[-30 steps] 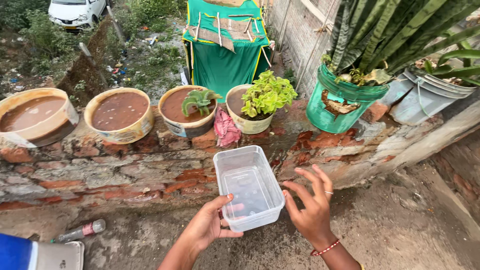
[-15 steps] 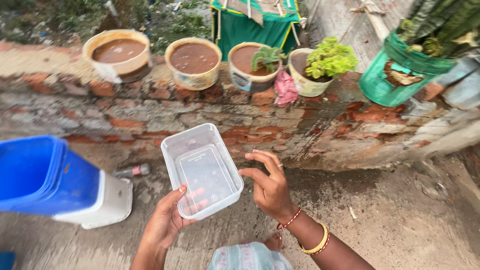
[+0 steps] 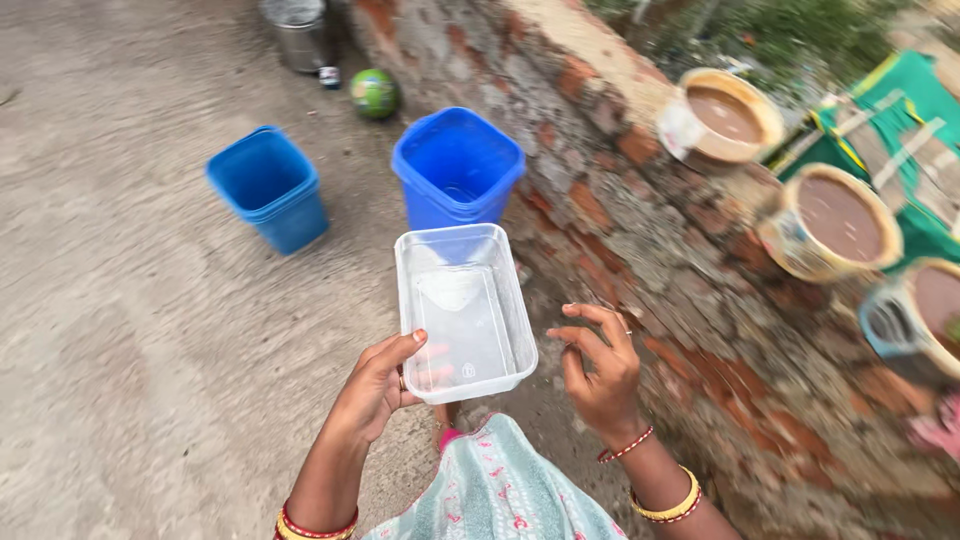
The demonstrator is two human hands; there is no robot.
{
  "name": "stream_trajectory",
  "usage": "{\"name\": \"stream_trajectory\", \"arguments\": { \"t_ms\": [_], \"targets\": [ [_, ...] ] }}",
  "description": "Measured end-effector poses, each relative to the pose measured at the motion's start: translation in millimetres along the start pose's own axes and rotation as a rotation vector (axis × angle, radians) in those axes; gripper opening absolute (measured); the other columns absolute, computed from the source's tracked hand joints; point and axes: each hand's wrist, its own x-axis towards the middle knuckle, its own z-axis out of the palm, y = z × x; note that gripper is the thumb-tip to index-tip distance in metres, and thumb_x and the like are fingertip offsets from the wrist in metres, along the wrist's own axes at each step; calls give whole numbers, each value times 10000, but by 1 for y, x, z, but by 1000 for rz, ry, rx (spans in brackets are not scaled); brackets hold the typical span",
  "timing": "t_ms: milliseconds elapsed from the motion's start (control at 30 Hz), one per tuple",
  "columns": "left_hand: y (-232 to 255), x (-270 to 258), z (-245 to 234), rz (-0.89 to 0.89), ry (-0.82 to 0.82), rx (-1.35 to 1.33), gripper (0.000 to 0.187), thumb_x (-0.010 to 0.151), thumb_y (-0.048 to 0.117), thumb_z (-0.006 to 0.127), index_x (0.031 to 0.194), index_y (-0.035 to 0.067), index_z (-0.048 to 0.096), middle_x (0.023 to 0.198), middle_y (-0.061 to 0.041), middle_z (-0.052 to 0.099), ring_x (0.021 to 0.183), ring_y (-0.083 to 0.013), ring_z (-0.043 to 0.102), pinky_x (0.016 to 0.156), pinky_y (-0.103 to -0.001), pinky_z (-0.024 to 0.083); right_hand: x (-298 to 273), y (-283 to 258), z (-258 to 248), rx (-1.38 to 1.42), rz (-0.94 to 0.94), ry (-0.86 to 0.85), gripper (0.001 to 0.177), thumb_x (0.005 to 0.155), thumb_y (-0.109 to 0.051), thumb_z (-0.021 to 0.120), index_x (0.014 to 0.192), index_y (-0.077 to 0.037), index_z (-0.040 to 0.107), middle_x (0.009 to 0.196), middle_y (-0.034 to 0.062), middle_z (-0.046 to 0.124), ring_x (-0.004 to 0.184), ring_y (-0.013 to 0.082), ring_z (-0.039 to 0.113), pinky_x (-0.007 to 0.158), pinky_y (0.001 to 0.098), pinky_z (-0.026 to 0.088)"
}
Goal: The person takes a plastic container and uses it to scoop water and pour it into several potted plants on a ledge. They also refill the container at an outdoor tap before continuing to water the plants.
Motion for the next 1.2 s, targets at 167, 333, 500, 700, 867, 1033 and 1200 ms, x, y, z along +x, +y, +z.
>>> {"name": "stream_trajectory", "arguments": {
  "t_ms": [167, 333, 500, 700, 867, 1033, 1200],
  "targets": [
    [26, 3, -77, 35, 229, -123, 697, 843, 436, 661, 1324, -62, 583, 1177, -226, 734, 991, -277, 790, 808, -438, 668, 52, 5, 99, 163, -63, -172, 249, 748, 79, 660, 923, -69, 756, 1122, 79, 703, 1021, 247, 676, 858, 365, 549],
    [96, 14, -138, 24, 381, -142, 671, 837, 427, 671, 1350, 0, 600, 1150, -199, 753, 927, -286, 781, 790, -421, 643, 126, 0, 210, 258, -85, -184, 250, 747, 88, 657, 914, -68, 758, 1071, 82, 721, 964, 241, 705, 829, 364, 551],
    [167, 33, -182, 101, 519, -105, 658, 848, 421, 672, 1359, 12, 604, 1155, -168, 764, 925, -264, 784, 804, -390, 629, 189, -14, 299, 393, -122, -300, 224, 788, 85, 646, 924, -57, 754, 1070, 88, 720, 965, 246, 719, 810, 354, 564],
    [205, 49, -224, 158, 641, -155, 696, 814, 417, 694, 1423, 107, 559, 1177, -148, 762, 974, -254, 779, 837, -374, 608, 272, -49, 375, 403, -273, -356, 250, 778, 104, 621, 921, -52, 754, 1066, 99, 724, 958, 255, 723, 791, 351, 568],
    [228, 62, -310, 139, 643, -291, 719, 816, 379, 723, 1443, 81, 532, 1206, -138, 760, 1008, -249, 774, 845, -374, 610, 324, -105, 463, 446, -290, -329, 238, 805, 101, 634, 950, -50, 747, 1080, 98, 718, 964, 251, 725, 821, 338, 581],
    [280, 78, -433, 236, 634, -275, 753, 801, 346, 728, 1464, 63, 510, 1201, -156, 746, 988, -269, 767, 840, -387, 602, 352, -185, 568, 501, -436, -414, 233, 781, 90, 653, 933, -60, 746, 1039, 84, 718, 944, 244, 726, 824, 356, 581],
    [357, 88, -530, 185, 709, -205, 874, 778, 285, 754, 1555, 140, 381, 1234, -161, 751, 1066, -223, 702, 858, -373, 529, 411, -268, 661, 522, -505, -504, 227, 774, 82, 658, 936, -59, 731, 1017, 77, 711, 921, 244, 712, 800, 356, 573]
  ]
}}
